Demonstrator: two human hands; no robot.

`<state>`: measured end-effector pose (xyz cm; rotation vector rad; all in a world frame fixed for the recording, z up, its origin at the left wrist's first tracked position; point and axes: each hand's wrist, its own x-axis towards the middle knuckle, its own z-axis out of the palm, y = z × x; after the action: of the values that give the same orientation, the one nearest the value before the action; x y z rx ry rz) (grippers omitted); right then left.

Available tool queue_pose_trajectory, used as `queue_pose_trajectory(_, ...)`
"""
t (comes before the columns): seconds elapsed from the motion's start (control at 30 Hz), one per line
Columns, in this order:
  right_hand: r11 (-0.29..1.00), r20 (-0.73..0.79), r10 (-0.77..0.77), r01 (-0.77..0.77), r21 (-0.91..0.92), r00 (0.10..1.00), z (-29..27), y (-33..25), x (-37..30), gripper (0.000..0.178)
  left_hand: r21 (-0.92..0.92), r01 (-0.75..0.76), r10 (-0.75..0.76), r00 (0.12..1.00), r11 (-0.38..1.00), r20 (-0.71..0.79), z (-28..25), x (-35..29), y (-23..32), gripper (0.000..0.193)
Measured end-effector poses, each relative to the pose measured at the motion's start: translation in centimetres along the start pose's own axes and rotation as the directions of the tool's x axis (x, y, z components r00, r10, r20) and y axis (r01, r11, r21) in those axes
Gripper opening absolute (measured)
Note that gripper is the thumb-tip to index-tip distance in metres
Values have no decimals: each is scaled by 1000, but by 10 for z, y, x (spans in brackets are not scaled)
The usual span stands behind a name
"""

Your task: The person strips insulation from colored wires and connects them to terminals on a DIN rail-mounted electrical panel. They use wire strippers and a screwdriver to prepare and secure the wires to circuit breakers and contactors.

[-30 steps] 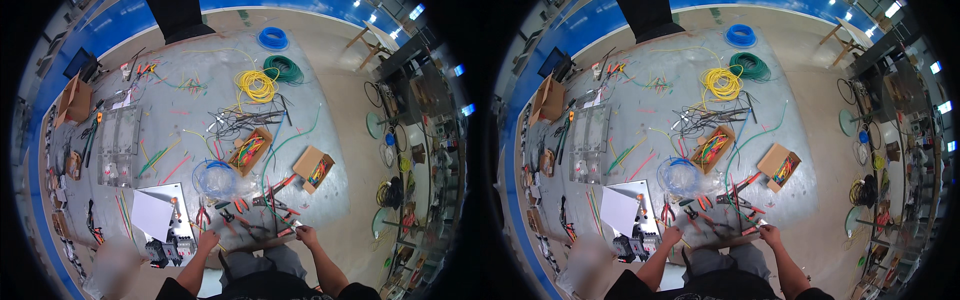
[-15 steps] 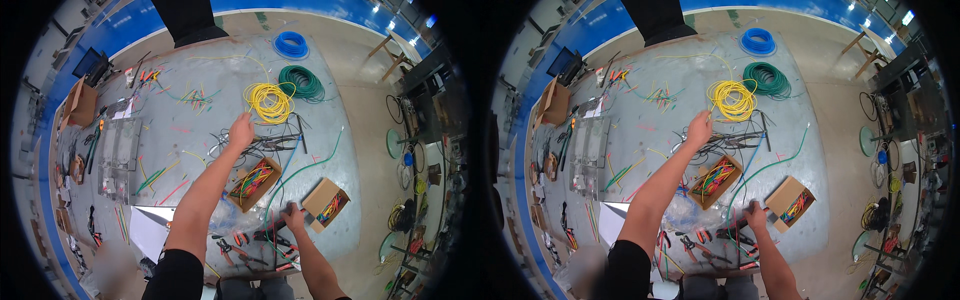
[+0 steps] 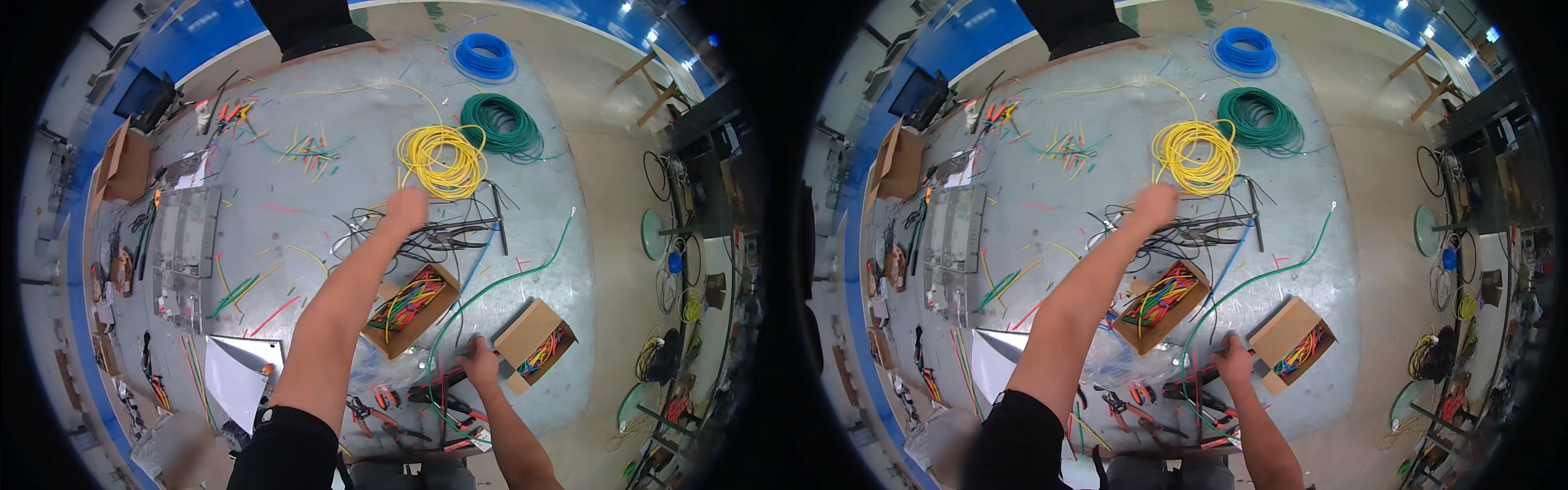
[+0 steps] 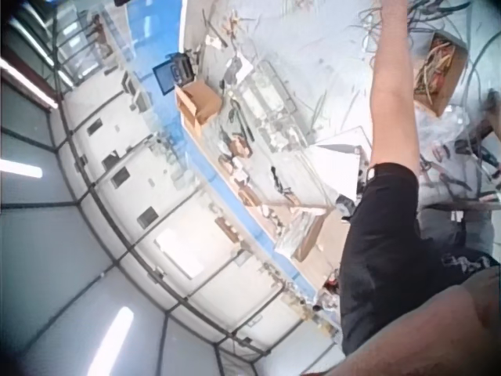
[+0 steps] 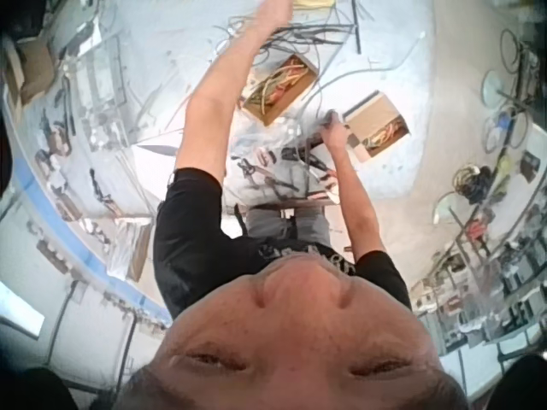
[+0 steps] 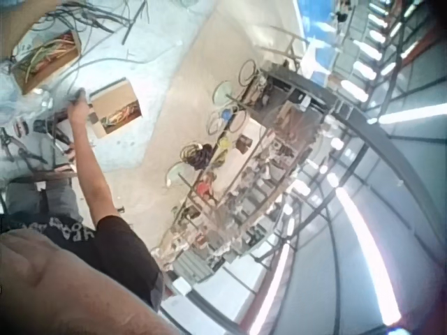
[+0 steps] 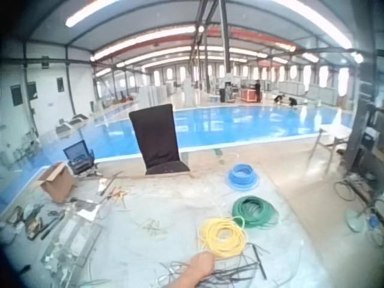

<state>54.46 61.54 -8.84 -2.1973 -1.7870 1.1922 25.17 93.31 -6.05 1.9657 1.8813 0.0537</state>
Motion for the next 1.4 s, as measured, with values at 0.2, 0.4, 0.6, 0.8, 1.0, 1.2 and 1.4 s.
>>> queue_pose_trajectory(0.2, 996, -90, -79, 75, -54, 993, 13, 6, -8, 49, -243, 111, -165, 962, 964, -216, -11, -26, -9, 29)
queue_pose_trajectory(0.4, 996, -86, -79, 75, -42, 993, 16, 13, -8, 44, -194, 18, -62, 973, 981, -222, -9, 14, -10, 33)
queue_pose_trajectory(0.6, 999, -60, -32, 33, 19, 998, 8, -2, -7, 40, -262, 18, -50, 992, 965, -114, 3, 31, -6, 25)
queue_pose_trajectory(0.8, 1000, -69, -10, 11, 11, 998, 9, 1, -8, 42, -191, -253, 151, 891, 948, -428, -12, -84, 67, 12)
queue_pose_trajectory(1.0, 999, -21, -31, 31, -33, 999, 14, 12, -5, 40, -161, -473, 378, 831, 866, -408, -73, -224, 80, 20)
queue_pose_trajectory(1.2, 761, 237, 123, -245, 601, 964, -10, 18, 17, 36, -267, -390, 295, 895, 881, -334, -65, -318, 78, 31)
queue_pose_trajectory(1.4, 224, 311, -212, -264, 938, 927, -118, -119, -9, 55, -328, -343, 281, 934, 880, -221, -34, -359, 96, 29)
